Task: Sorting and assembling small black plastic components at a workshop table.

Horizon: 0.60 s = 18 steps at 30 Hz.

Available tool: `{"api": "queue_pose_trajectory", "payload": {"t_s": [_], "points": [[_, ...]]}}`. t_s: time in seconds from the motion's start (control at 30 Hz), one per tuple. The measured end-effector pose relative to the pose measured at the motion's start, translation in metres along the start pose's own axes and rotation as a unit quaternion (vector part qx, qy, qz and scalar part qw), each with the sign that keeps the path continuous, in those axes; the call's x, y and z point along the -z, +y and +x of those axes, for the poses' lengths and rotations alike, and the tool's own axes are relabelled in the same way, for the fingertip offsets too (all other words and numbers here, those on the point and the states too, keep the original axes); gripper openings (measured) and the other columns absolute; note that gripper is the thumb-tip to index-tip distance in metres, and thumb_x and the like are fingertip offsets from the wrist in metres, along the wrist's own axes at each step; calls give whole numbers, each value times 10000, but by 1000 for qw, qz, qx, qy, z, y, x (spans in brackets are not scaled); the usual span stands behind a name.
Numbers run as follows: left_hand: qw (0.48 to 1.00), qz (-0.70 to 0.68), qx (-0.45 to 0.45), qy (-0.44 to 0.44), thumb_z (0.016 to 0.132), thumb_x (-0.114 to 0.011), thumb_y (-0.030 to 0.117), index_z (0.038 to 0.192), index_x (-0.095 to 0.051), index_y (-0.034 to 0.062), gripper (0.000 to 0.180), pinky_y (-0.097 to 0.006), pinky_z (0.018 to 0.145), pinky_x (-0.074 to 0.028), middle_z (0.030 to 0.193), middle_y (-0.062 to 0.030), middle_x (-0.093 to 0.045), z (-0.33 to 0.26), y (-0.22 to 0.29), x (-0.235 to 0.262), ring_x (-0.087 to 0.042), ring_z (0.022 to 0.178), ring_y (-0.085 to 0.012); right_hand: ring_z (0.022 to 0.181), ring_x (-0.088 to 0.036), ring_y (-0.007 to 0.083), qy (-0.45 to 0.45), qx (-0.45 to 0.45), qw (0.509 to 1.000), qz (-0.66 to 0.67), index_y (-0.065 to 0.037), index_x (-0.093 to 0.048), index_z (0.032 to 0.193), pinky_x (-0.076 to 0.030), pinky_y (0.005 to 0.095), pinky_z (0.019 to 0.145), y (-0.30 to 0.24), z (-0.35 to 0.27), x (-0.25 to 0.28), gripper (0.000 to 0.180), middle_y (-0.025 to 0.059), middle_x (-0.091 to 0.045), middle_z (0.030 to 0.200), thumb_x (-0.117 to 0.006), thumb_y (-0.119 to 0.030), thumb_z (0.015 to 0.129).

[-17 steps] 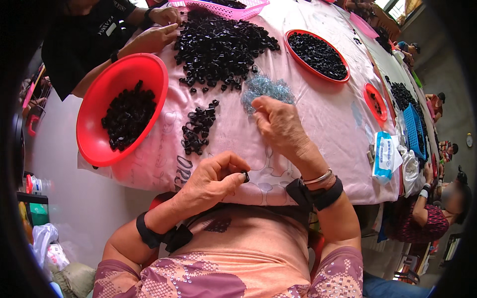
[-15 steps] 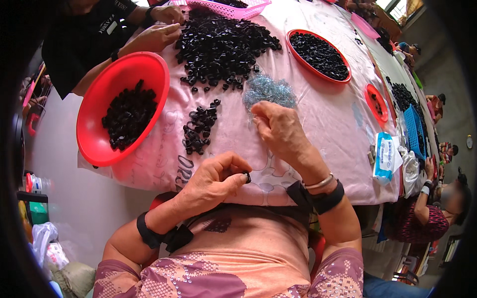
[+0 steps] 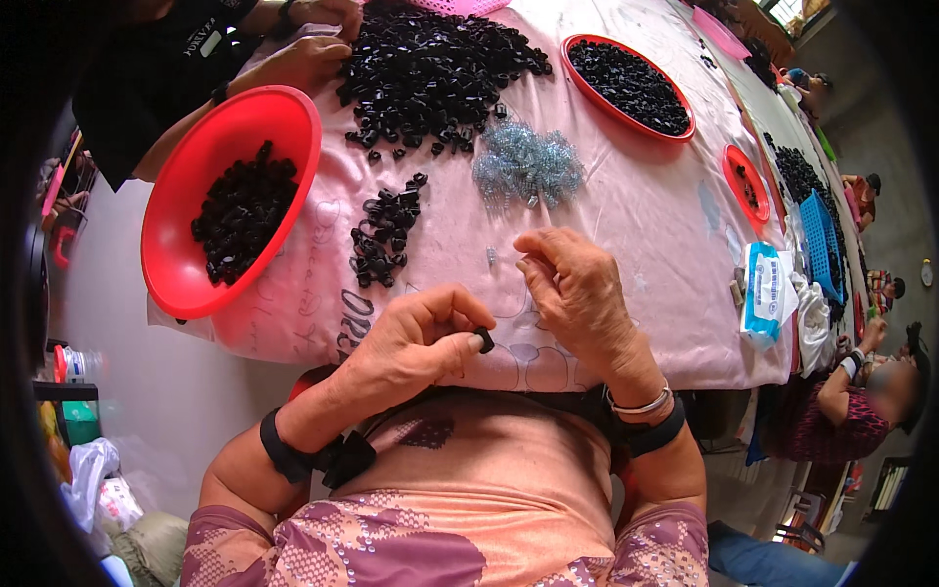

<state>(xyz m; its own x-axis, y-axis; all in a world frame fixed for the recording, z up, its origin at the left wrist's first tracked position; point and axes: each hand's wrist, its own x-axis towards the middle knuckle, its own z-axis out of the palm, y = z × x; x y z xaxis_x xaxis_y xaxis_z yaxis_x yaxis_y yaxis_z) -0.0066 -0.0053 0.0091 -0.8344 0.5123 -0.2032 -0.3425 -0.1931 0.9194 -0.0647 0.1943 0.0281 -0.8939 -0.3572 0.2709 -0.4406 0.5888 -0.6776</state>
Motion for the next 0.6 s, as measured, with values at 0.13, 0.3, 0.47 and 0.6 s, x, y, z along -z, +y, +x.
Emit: {"api": "queue_pose_trajectory", "payload": {"t_s": [0.13, 0.3, 0.47, 0.6], "points": [[1000, -10, -13, 7, 897, -581, 36, 1093, -574, 3, 199, -166, 637, -408, 836, 50, -526, 0, -1, 0, -492, 732, 0, 744, -663, 269, 11, 4, 1000, -13, 16, -641, 961, -522, 330, 670, 2, 3, -2, 132, 153, -647, 850, -627, 12, 830], [999, 38, -15, -5, 888, -557, 18, 1088, -574, 0, 202, -168, 646, -415, 843, 47, -527, 0, -3, 1, -496, 744, -2, 748, -673, 276, -13, 46, 999, 23, 16, -640, 957, -529, 328, 663, -1, 18, -11, 126, 158, -662, 848, -620, 12, 833], [997, 73, -30, 13, 877, -554, 15, 1042, -590, -6, 170, -169, 611, -368, 798, 63, -491, 1, -3, -2, -445, 698, -2, 700, -645, 147, 11, -43, 997, 58, 4, -648, 962, -506, 272, 638, 18, 30, -8, 104, 96, -674, 782, -619, -18, 865], [997, 68, -37, 11, 877, -552, 23, 1030, -591, -6, 161, -171, 599, -348, 774, 68, -473, 0, -3, -2, -425, 682, -3, 697, -622, 118, 19, -40, 998, 40, 6, -655, 947, -500, 261, 634, 15, 30, -2, 90, 91, -670, 784, -623, -16, 866]]}}
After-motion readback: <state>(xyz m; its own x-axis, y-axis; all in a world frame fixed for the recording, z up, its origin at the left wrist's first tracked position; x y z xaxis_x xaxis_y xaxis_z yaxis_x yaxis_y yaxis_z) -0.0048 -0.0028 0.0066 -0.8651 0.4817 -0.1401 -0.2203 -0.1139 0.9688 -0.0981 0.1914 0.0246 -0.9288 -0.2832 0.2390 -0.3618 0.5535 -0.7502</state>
